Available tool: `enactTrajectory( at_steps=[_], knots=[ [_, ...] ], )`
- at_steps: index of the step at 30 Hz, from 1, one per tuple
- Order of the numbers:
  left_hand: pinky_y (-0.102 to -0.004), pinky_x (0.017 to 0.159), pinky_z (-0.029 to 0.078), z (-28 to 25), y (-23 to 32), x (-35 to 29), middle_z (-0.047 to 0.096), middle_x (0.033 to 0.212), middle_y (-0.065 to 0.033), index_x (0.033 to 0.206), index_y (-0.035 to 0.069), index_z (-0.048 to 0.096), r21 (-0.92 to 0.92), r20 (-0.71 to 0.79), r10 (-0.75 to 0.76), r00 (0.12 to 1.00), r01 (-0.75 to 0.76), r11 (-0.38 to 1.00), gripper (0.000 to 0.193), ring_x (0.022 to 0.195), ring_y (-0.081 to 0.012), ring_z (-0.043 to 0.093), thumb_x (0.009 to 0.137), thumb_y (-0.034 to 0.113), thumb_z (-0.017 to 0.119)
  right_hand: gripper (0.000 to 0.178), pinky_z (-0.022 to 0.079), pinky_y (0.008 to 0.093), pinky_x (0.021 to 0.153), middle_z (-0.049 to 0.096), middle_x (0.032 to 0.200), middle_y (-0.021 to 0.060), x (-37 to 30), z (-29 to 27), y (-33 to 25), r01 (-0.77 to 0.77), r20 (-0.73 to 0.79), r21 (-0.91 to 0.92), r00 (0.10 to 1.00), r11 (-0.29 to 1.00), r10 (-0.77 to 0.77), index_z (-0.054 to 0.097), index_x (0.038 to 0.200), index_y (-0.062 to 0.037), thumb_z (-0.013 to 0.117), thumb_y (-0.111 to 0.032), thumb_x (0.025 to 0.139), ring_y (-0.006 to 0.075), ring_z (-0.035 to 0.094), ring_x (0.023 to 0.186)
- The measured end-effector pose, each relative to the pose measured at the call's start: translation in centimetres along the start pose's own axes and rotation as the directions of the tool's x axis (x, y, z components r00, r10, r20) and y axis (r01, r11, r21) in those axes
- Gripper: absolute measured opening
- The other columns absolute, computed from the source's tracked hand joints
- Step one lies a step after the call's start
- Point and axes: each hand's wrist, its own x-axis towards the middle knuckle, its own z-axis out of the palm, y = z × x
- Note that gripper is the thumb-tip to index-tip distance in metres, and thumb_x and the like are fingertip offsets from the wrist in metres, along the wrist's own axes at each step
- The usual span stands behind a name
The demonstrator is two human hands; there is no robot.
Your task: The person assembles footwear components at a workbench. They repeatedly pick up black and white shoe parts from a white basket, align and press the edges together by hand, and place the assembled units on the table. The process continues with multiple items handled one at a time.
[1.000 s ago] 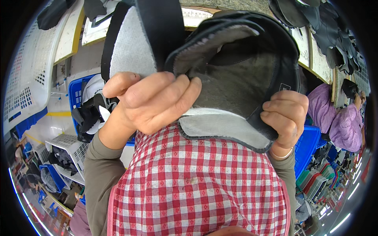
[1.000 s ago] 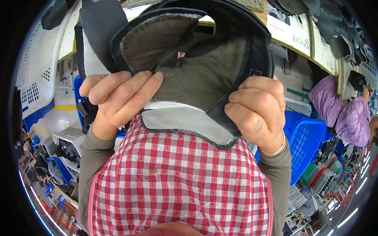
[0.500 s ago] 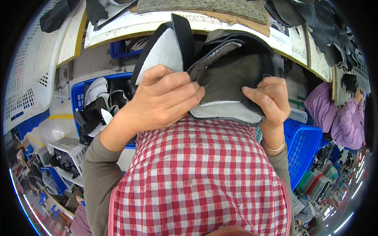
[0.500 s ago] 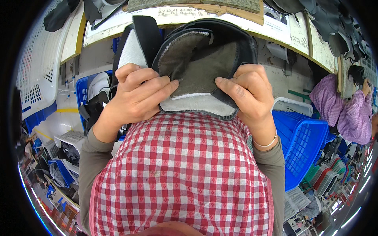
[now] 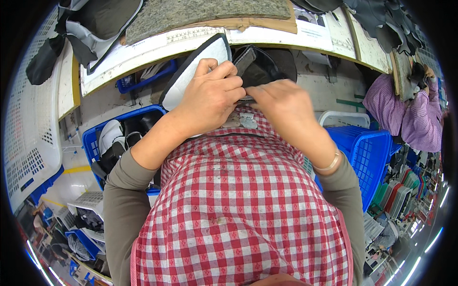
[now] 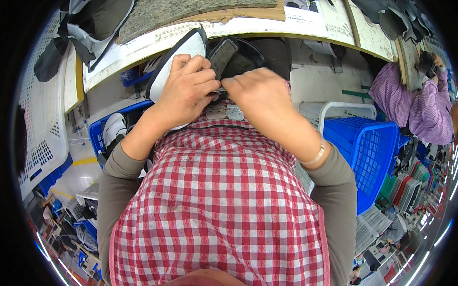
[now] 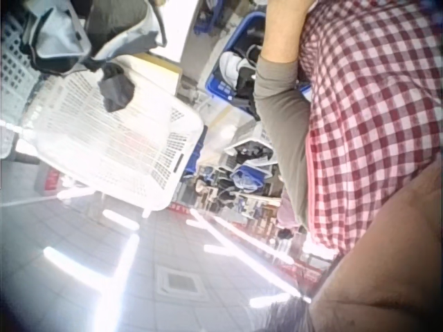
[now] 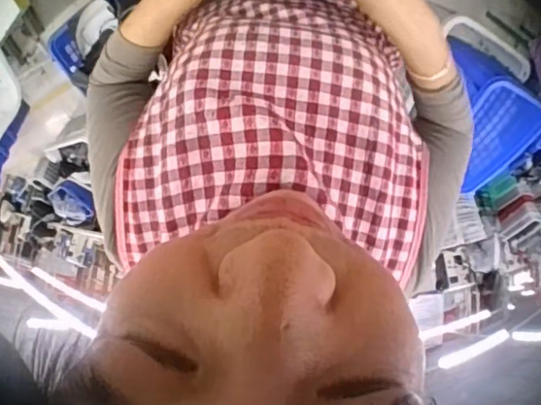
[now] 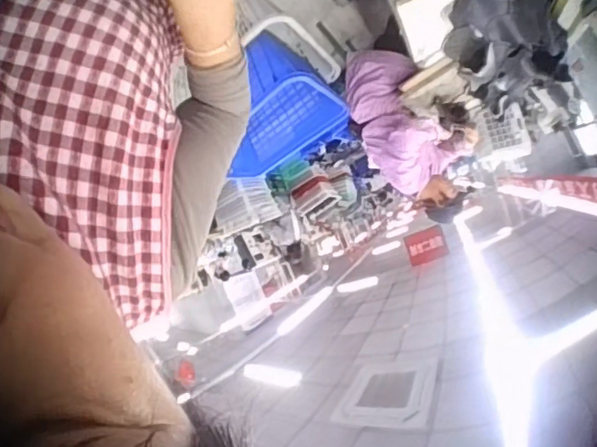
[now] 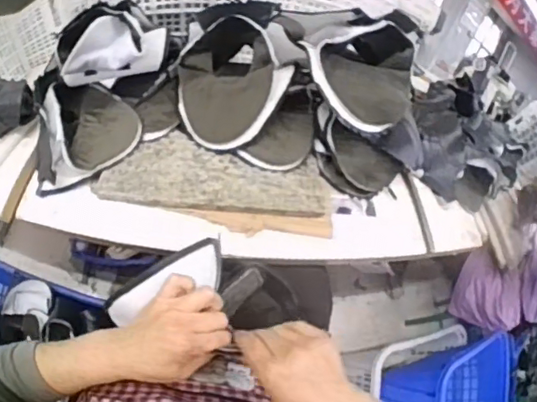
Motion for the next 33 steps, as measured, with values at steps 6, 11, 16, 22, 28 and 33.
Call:
enactTrajectory(
  at_steps=[6,11,16,22,28,33],
  knots=[
    [-0.0417,0.096,0.047,-4.8,-0.4,1.4,0.065,0.099,-0.0049,0.102,0.007,0.071,-0.366,-0.293,-0.121,0.948,0.006,0.931,0.025,0.113,-0.0251,0.059,0.078,0.008,0.08,0.014,0.051,0.0338,0.054,0.065,0.069,0.0008,1.2,0.9,0.7,0.006,-0.125,0.029,0.992,1.0,-0.002,0.071,0.09,-0.0139,0.068,-0.012,0.076,0.0202,0.068,0.063],
    [-0.0323,0.082,0.052,-7.7,-2.5,3.6,0.063,0.083,-0.0054,0.113,0.003,0.063,0.024,-0.1,-0.288,0.953,0.291,0.956,0.038,0.081,-0.0261,0.06,0.081,0.011,0.081,0.008,0.053,0.0336,0.052,0.07,0.072,0.0039,3.7,0.3,0.4,0.068,0.004,-0.047,0.998,0.997,-0.068,0.071,0.086,-0.0115,0.069,-0.011,0.079,0.0232,0.071,0.063],
    [-0.0311,0.078,0.053,-7.9,-3.5,4.2,0.067,0.084,-0.0055,0.105,0.0,0.063,-0.334,0.222,-0.227,0.948,0.293,0.896,0.027,0.077,-0.0161,0.062,0.082,0.003,0.077,0.009,0.054,0.0358,0.05,0.072,0.071,0.0069,5.0,1.5,-0.6,0.035,0.031,-0.109,0.999,0.993,-0.031,0.071,0.083,-0.0084,0.069,-0.013,0.076,0.0236,0.073,0.063],
    [-0.0357,0.101,0.047,-5.0,-6.1,2.8,0.067,0.122,-0.0082,0.14,0.003,0.061,-0.75,0.5,-0.016,0.866,0.442,0.493,0.071,0.111,-0.0192,0.06,0.095,0.057,0.066,0.006,0.054,0.0351,0.05,0.071,0.067,0.0072,4.0,3.0,-2.0,0.116,0.068,-0.099,0.992,0.988,-0.11,0.071,0.075,-0.0088,0.068,-0.014,0.074,0.0211,0.071,0.058],
    [-0.0305,0.096,0.047,-1.0,-6.5,2.5,0.06,0.12,-0.0046,0.134,0.011,0.066,-0.447,0.307,-0.264,0.915,0.383,0.809,0.04,0.105,-0.0159,0.057,0.097,0.026,0.069,0.004,0.052,0.0332,0.048,0.067,0.067,0.0053,3.7,3.9,-2.0,0.199,0.051,-0.07,0.979,0.978,-0.196,0.066,0.072,-0.0095,0.067,-0.014,0.073,0.0199,0.07,0.06],
    [-0.0249,0.087,0.049,1.1,-4.9,2.0,0.069,0.097,0.0033,0.112,0.0,0.072,-0.767,0.418,-0.308,0.855,0.513,0.385,0.024,0.092,-0.0056,0.058,0.098,0.019,0.07,0.007,0.051,0.0361,0.049,0.069,0.061,0.0079,3.2,4.9,-3.0,0.207,-0.072,-0.033,0.975,0.978,-0.209,0.073,0.064,-0.0114,0.07,-0.017,0.066,0.0216,0.068,0.058]
  ],
)
